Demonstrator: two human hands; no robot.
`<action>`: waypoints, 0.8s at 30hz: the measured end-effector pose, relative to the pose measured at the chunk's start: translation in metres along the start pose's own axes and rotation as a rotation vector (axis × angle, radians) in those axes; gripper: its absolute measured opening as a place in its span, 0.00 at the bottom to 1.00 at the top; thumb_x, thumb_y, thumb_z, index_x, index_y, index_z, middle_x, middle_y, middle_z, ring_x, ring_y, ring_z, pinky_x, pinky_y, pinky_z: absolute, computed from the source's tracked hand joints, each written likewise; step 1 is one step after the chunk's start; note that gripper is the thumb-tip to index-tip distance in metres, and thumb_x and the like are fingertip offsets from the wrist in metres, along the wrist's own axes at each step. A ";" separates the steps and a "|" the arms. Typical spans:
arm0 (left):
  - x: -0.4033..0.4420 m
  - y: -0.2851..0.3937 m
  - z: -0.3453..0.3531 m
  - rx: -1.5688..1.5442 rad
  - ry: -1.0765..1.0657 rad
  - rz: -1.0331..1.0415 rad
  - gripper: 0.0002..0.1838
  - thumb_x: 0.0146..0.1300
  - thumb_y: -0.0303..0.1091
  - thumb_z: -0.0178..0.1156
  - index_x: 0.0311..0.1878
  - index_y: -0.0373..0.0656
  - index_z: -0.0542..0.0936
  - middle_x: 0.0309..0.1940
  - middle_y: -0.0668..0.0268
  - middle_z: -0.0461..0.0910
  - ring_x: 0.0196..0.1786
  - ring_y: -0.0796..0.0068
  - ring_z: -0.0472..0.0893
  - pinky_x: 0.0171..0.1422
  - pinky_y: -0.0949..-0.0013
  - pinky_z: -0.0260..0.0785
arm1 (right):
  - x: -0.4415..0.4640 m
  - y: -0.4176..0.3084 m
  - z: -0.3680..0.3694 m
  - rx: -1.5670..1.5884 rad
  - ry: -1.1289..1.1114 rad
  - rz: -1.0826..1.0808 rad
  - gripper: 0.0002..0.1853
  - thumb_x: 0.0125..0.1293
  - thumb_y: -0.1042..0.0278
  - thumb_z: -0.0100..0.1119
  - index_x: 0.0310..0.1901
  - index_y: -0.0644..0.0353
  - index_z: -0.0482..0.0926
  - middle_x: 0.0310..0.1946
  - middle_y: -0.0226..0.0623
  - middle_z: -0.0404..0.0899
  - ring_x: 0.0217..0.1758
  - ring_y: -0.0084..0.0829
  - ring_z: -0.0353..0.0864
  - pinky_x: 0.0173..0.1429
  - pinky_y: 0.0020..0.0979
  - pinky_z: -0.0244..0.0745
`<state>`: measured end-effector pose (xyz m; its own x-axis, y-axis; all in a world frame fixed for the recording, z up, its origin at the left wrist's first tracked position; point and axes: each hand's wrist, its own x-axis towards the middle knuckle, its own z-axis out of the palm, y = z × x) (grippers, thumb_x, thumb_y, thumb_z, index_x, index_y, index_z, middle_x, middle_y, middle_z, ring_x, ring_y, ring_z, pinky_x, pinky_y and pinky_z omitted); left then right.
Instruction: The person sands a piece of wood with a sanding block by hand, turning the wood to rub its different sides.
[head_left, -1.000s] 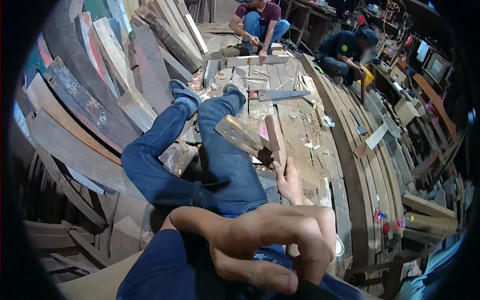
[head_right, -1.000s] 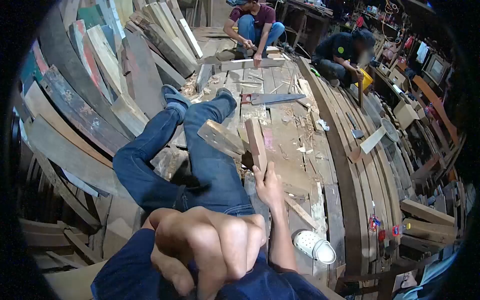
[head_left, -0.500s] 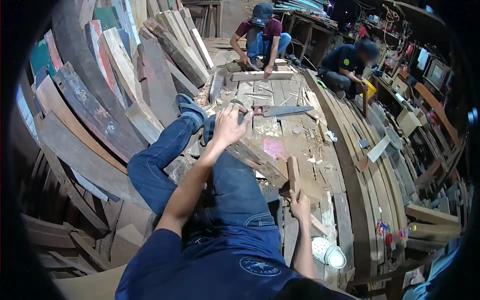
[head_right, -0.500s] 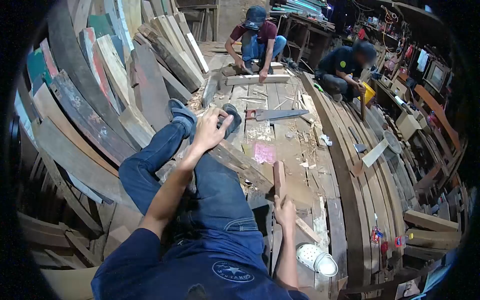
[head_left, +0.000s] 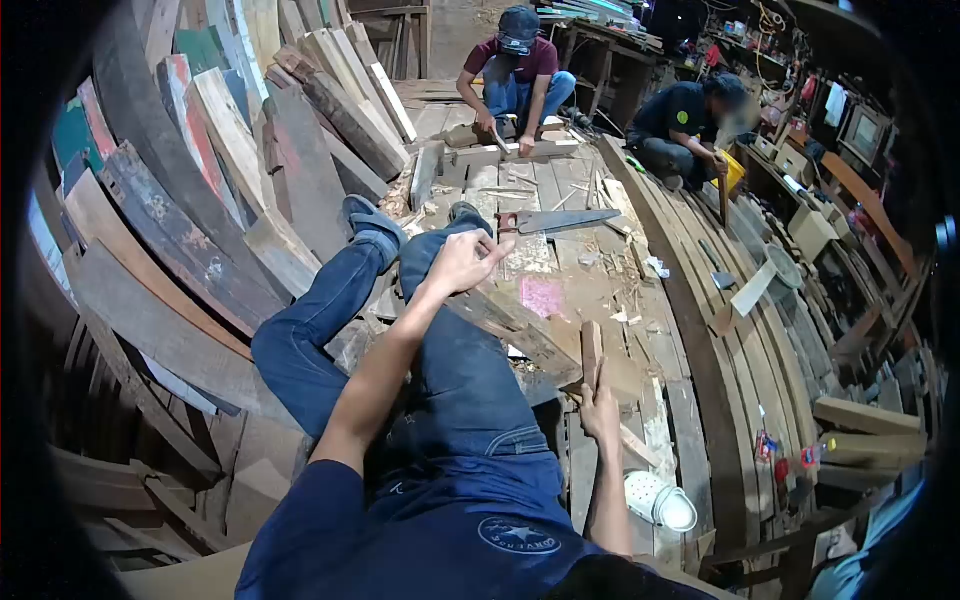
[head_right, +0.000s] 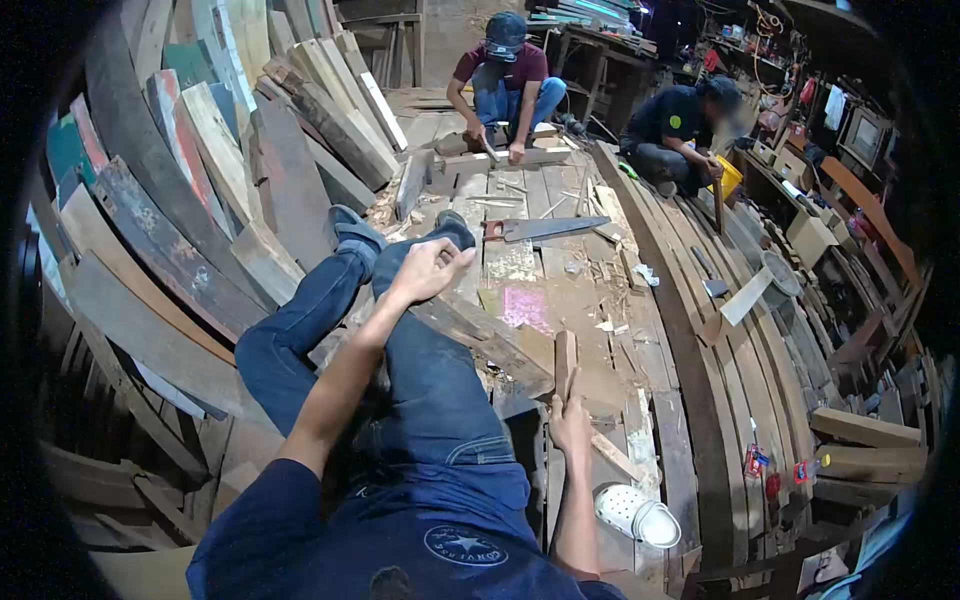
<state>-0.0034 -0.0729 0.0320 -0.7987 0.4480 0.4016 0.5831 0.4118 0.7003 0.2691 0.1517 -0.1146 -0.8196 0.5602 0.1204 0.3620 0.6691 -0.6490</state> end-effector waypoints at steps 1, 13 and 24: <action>-0.003 0.002 0.001 -0.012 -0.003 -0.004 0.33 0.65 0.63 0.62 0.38 0.33 0.85 0.29 0.54 0.86 0.34 0.66 0.86 0.43 0.65 0.78 | -0.002 0.000 -0.001 -0.021 -0.006 -0.010 0.35 0.74 0.61 0.54 0.79 0.48 0.53 0.41 0.68 0.82 0.42 0.61 0.85 0.47 0.53 0.78; -0.004 -0.003 -0.003 0.032 -0.194 -0.012 0.24 0.66 0.52 0.66 0.37 0.34 0.84 0.28 0.58 0.87 0.32 0.70 0.86 0.41 0.67 0.77 | 0.005 0.032 0.018 -0.045 0.111 -0.225 0.33 0.74 0.59 0.49 0.79 0.46 0.54 0.46 0.66 0.82 0.50 0.65 0.82 0.57 0.56 0.75; -0.002 -0.007 0.004 0.195 -0.247 0.036 0.24 0.68 0.52 0.63 0.36 0.36 0.87 0.23 0.63 0.85 0.28 0.77 0.82 0.37 0.70 0.72 | 0.002 0.063 -0.007 -0.029 -0.029 0.239 0.32 0.72 0.60 0.52 0.76 0.45 0.60 0.44 0.65 0.82 0.48 0.58 0.85 0.51 0.51 0.79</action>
<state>-0.0053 -0.0739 0.0242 -0.7308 0.6343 0.2521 0.6469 0.5258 0.5523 0.2938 0.1986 -0.1500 -0.7209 0.6908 -0.0559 0.5599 0.5331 -0.6343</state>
